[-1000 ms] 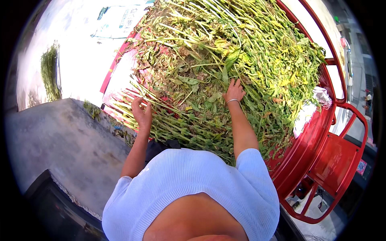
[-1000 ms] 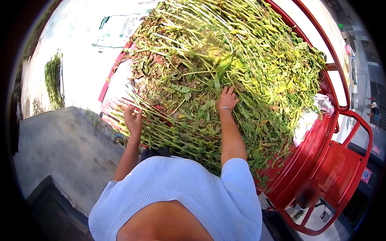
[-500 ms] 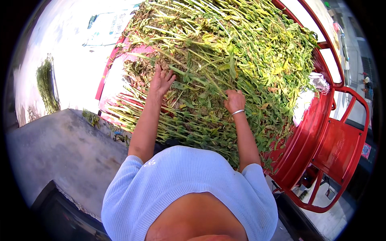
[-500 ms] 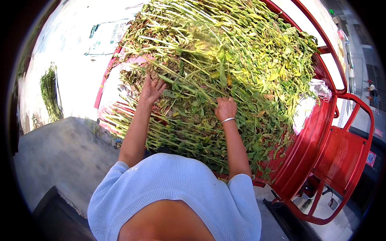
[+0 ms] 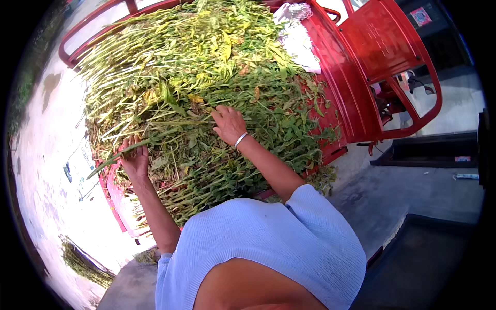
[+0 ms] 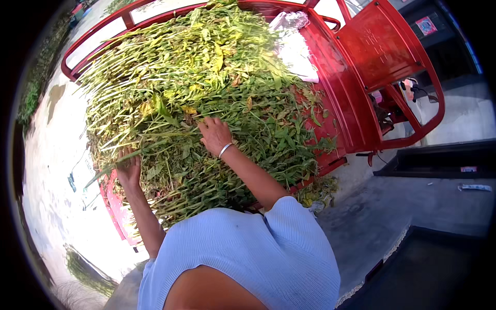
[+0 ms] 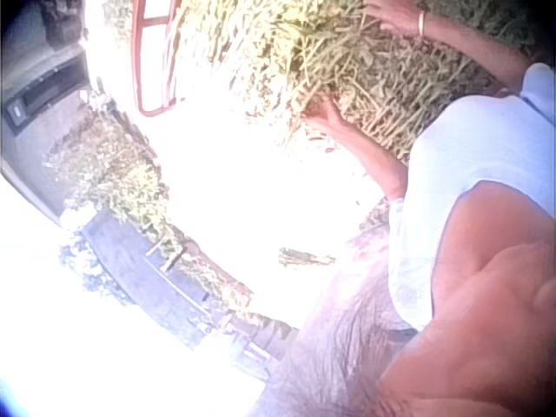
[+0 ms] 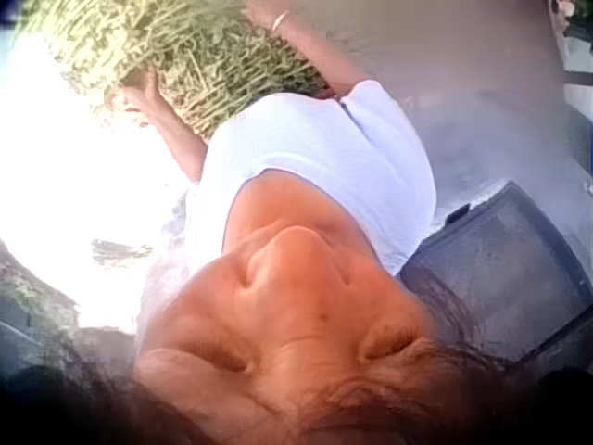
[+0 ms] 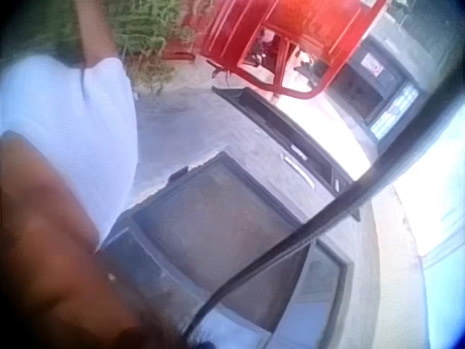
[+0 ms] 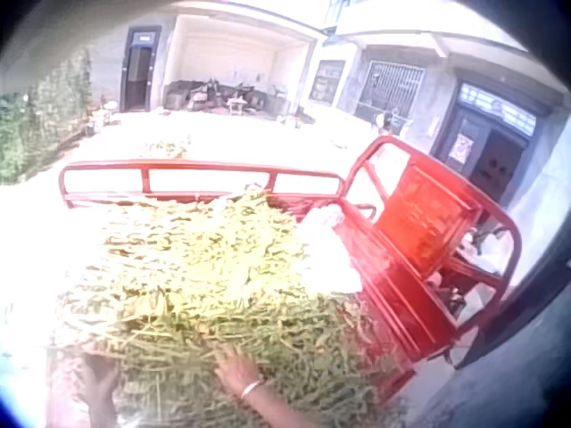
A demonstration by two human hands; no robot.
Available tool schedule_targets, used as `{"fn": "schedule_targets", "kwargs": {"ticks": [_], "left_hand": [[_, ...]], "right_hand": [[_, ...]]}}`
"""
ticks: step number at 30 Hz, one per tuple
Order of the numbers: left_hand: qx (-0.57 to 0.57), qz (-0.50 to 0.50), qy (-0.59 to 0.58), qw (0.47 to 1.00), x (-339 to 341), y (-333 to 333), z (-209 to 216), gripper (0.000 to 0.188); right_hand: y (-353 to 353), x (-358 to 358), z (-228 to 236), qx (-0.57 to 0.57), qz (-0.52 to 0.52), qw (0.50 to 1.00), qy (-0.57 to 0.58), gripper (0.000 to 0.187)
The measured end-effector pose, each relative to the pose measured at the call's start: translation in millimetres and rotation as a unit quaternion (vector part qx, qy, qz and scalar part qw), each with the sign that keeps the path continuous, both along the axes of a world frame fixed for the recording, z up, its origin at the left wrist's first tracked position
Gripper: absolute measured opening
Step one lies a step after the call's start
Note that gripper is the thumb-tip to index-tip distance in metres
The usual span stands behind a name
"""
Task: The person stands at the back of a red three-wheeled vehicle and sorts through a large pile of green leafy plants. They pick up bundles of plants, inspect them, and place them on the ground or back into the vehicle. The person also handles a dark, dried material found within the pile.
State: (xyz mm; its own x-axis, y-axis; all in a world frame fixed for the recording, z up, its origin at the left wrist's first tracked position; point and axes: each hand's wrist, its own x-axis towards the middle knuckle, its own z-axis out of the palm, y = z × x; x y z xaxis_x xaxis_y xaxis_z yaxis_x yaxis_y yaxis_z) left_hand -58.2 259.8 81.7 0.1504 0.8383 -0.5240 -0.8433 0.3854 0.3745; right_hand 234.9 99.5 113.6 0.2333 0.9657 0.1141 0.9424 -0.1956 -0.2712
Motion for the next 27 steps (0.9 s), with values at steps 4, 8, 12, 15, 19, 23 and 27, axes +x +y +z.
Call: {"fn": "schedule_targets", "kwargs": {"ticks": [4, 8, 12, 15, 19, 23, 27], "left_hand": [[0.101, -0.138, -0.222, 0.96, -72, 17, -70, 0.02], [-0.044, -0.023, 0.028, 0.998, -58, 43, -54, 0.019], [-0.083, 0.022, 0.204, 0.975, -10, -11, -3, 0.031], [0.031, -0.029, 0.359, 0.932, -12, -38, 3, 0.037], [0.181, -0.074, 0.522, 0.83, 6, -86, 17, 0.04], [0.307, -0.111, 0.616, 0.717, 24, -139, 34, 0.044], [0.415, -0.199, 0.639, 0.617, 69, -209, 34, 0.048]], "right_hand": [[-43, -31, 4, 0.044, 0.01, 0.992, 0.122, 0.037], [-182, -30, -6, -0.005, -0.115, 0.972, 0.204, 0.027], [-357, -54, -35, -0.057, -0.355, 0.913, 0.193, 0.028], [-481, -87, -52, -0.045, -0.502, 0.85, 0.155, 0.028], [-602, -111, -21, -0.055, -0.671, 0.728, 0.133, 0.029], [-702, -90, -6, 0.053, -0.779, 0.625, 0.015, 0.03], [-783, -53, 20, 0.145, -0.802, 0.568, -0.112, 0.028]]}}
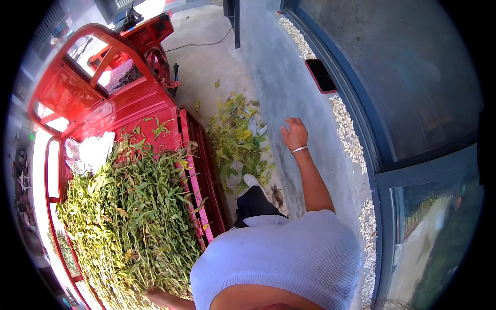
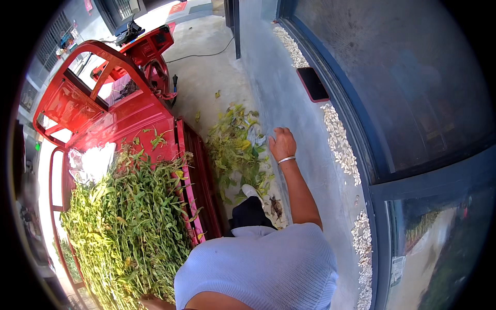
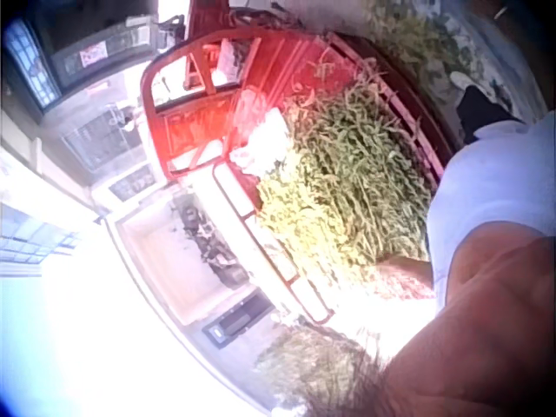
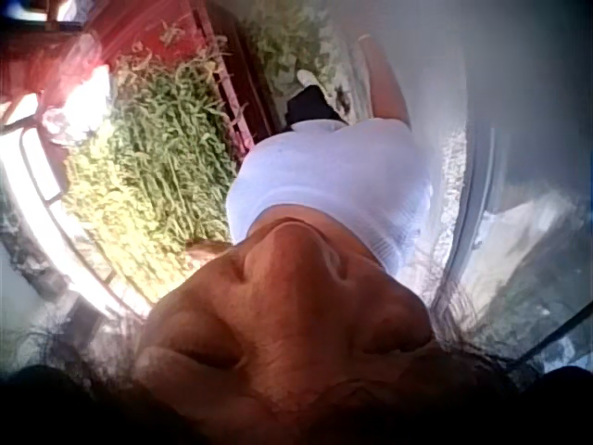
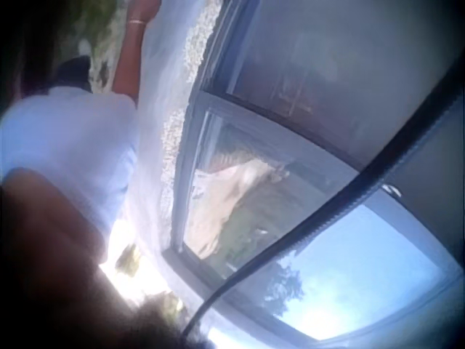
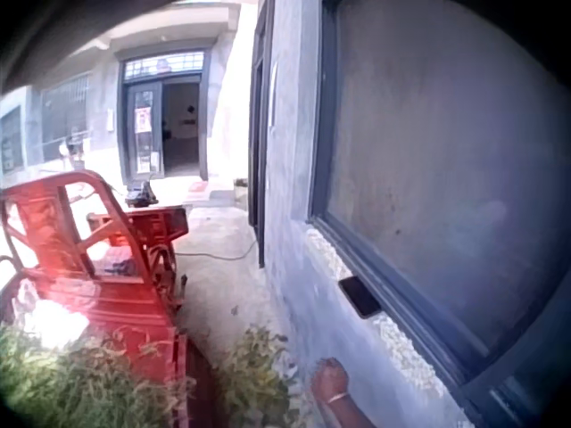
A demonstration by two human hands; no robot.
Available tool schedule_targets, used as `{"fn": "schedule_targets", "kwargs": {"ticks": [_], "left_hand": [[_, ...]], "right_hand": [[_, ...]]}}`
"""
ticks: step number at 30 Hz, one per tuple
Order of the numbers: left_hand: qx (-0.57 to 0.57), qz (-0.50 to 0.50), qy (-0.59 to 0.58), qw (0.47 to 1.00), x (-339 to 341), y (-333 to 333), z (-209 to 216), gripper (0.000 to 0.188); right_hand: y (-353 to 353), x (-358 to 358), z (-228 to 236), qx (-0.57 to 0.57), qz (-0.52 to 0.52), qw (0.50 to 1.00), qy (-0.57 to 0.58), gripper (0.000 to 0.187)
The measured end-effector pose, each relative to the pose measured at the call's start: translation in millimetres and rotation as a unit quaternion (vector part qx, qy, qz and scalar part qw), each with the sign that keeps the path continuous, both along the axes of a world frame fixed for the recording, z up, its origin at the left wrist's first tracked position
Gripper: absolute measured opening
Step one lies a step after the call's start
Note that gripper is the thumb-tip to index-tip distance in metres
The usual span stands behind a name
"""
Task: The person stands at the back of a red three-wheeled vehicle and sorts through a large pile of green leafy plants. They pick up bundles of plants, inspect them, and place them on the ground or back into the vehicle. The person also handles a dark, dried material found within the pile.
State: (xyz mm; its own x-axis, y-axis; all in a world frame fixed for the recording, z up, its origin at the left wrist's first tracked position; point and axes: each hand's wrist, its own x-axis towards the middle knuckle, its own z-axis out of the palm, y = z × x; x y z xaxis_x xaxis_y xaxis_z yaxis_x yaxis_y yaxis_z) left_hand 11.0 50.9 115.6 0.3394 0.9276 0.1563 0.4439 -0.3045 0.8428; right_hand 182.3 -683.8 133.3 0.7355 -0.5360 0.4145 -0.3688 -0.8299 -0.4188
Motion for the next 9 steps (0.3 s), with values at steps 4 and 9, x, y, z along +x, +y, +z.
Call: {"fn": "schedule_targets", "kwargs": {"ticks": [4, 9], "left_hand": [[-0.127, -0.173, 0.063, 0.975, 102, -122, -12, 0.058], [0.084, -0.563, 0.176, 0.803, 287, -305, -59, 0.069]], "right_hand": [[-60, 26, 48, -0.063, -0.032, 0.996, -0.047, 0.029], [-126, 39, 88, -0.096, -0.209, 0.973, -0.016, 0.045]]}}
